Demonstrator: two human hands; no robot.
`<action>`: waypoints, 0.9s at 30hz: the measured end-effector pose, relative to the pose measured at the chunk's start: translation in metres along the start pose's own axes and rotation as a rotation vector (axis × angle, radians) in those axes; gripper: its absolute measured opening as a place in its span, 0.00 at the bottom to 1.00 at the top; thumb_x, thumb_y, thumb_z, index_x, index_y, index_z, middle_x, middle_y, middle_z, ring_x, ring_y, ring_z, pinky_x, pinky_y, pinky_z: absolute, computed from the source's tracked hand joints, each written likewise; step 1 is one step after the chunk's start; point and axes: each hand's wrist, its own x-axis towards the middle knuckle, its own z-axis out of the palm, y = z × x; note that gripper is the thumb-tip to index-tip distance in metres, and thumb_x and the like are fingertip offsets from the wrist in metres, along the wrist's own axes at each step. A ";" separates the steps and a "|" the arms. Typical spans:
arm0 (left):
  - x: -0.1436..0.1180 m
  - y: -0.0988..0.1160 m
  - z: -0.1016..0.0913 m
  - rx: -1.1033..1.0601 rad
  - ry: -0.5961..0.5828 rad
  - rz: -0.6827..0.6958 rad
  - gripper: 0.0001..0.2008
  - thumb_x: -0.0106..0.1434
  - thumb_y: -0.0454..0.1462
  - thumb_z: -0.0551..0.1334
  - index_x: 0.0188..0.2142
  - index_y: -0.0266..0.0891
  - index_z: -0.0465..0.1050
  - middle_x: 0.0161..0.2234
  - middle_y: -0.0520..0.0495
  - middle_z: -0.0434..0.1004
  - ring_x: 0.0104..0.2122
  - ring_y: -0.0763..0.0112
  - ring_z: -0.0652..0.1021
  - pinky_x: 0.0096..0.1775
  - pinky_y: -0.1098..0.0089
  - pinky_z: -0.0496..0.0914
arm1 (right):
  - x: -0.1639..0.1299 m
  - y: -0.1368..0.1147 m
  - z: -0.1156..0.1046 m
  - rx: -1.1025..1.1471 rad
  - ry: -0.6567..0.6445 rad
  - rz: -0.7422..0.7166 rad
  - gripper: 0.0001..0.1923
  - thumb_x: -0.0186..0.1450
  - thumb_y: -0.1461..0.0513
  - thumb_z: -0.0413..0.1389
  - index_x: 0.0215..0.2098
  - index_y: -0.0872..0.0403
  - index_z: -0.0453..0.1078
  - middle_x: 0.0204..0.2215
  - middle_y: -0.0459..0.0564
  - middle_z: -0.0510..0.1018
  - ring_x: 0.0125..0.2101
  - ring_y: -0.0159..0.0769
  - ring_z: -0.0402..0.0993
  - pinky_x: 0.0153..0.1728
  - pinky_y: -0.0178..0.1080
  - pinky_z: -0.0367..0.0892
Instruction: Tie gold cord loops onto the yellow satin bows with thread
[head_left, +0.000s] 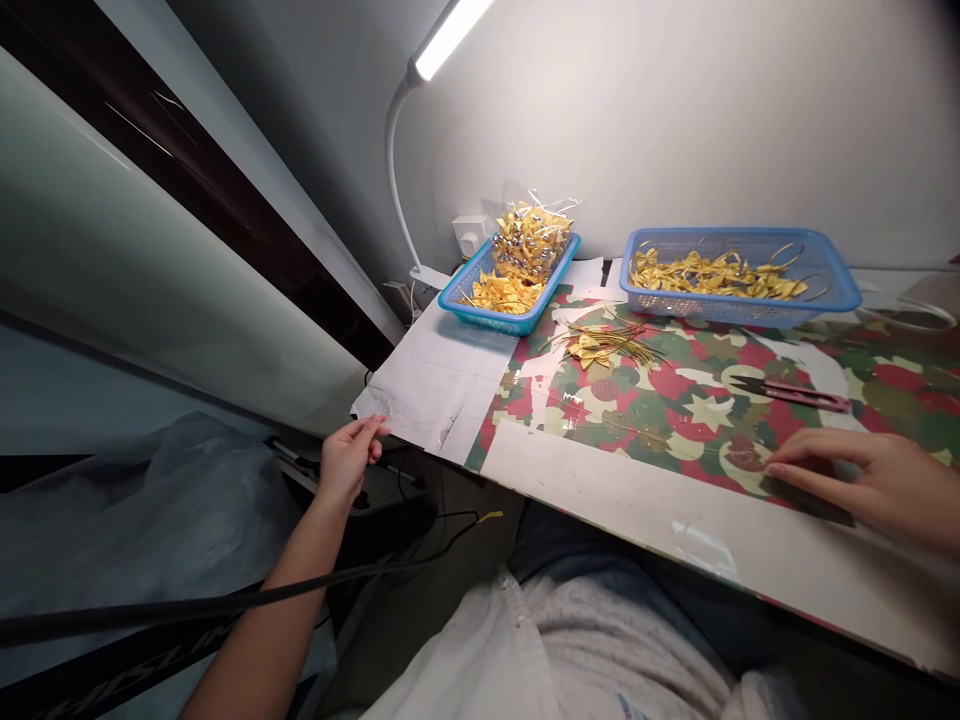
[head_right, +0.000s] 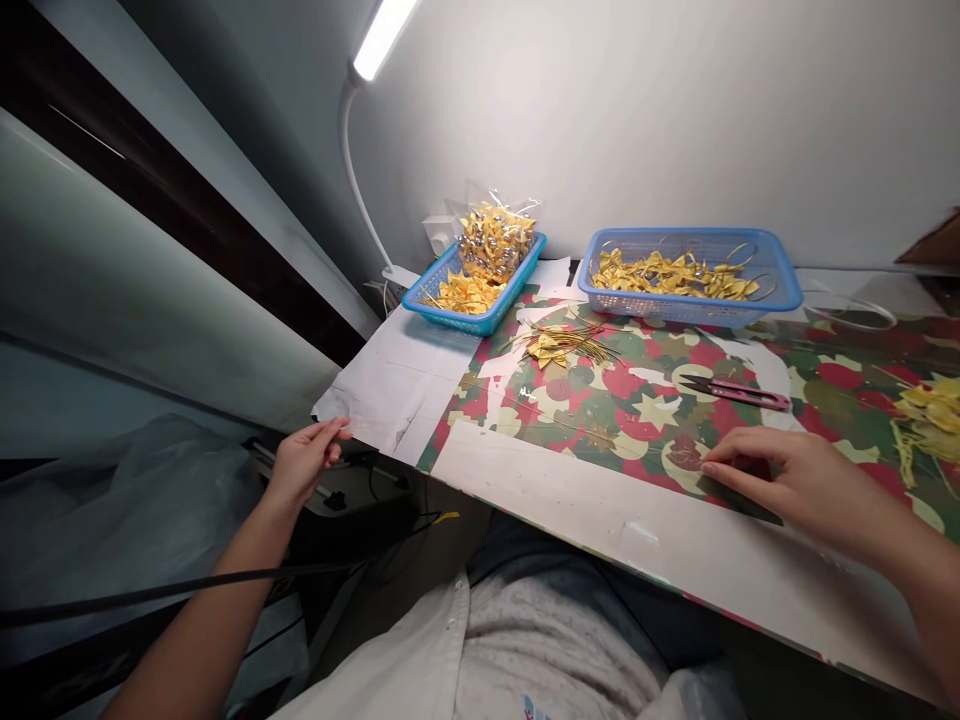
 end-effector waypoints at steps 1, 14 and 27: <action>0.003 -0.002 -0.002 -0.004 0.037 0.029 0.25 0.43 0.51 0.71 0.32 0.31 0.77 0.25 0.47 0.78 0.15 0.82 0.65 0.16 0.78 0.57 | 0.000 0.000 0.000 0.002 0.004 0.002 0.22 0.56 0.41 0.55 0.29 0.48 0.79 0.31 0.51 0.81 0.31 0.45 0.76 0.31 0.41 0.70; 0.025 -0.008 -0.034 0.130 0.235 0.351 0.13 0.52 0.43 0.66 0.35 0.37 0.73 0.37 0.45 0.75 0.37 0.67 0.74 0.41 0.69 0.70 | 0.000 0.012 0.004 0.024 0.050 0.055 0.21 0.54 0.41 0.56 0.29 0.46 0.80 0.33 0.50 0.82 0.34 0.46 0.76 0.34 0.42 0.71; -0.002 -0.062 -0.021 0.100 -0.222 0.073 0.13 0.64 0.44 0.63 0.35 0.34 0.70 0.26 0.54 0.70 0.20 0.79 0.69 0.24 0.75 0.65 | 0.003 0.011 0.002 0.035 0.049 0.028 0.22 0.54 0.41 0.56 0.29 0.47 0.79 0.31 0.51 0.82 0.32 0.47 0.77 0.29 0.41 0.70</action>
